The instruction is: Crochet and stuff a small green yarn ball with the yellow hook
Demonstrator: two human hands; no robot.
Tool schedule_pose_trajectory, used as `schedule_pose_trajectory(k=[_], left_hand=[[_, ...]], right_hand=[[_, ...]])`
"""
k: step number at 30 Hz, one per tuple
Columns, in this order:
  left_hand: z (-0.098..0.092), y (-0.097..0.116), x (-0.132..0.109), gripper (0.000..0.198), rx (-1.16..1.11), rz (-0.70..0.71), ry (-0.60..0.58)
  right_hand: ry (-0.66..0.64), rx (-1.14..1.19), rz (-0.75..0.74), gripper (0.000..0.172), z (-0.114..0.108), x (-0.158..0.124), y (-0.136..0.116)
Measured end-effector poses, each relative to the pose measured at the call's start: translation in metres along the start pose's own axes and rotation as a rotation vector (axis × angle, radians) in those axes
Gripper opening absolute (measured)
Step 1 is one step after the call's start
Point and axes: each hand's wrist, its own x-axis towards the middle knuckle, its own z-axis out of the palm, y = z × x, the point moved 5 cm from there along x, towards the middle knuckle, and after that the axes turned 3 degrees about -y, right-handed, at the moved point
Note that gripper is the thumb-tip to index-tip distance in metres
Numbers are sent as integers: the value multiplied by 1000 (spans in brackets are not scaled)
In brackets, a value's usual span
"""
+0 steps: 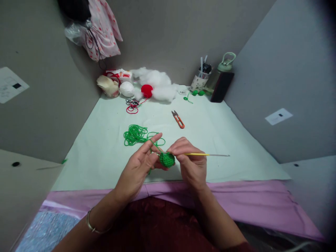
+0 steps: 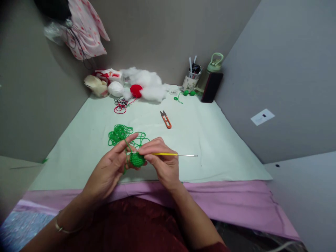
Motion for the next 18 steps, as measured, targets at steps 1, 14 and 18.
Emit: schedule_pose_trajectory(k=[1,14,18], left_hand=[[1,1,0,54,-12,-4,-10],[-2,5,6,82,104,2,-3],[-2,11,9,81,237,116,58]], right_hand=[[-8,14,-8,10,1,0,0],[9,42,41,15,4,-9,2],[21,144,126,8,7,-9,7]])
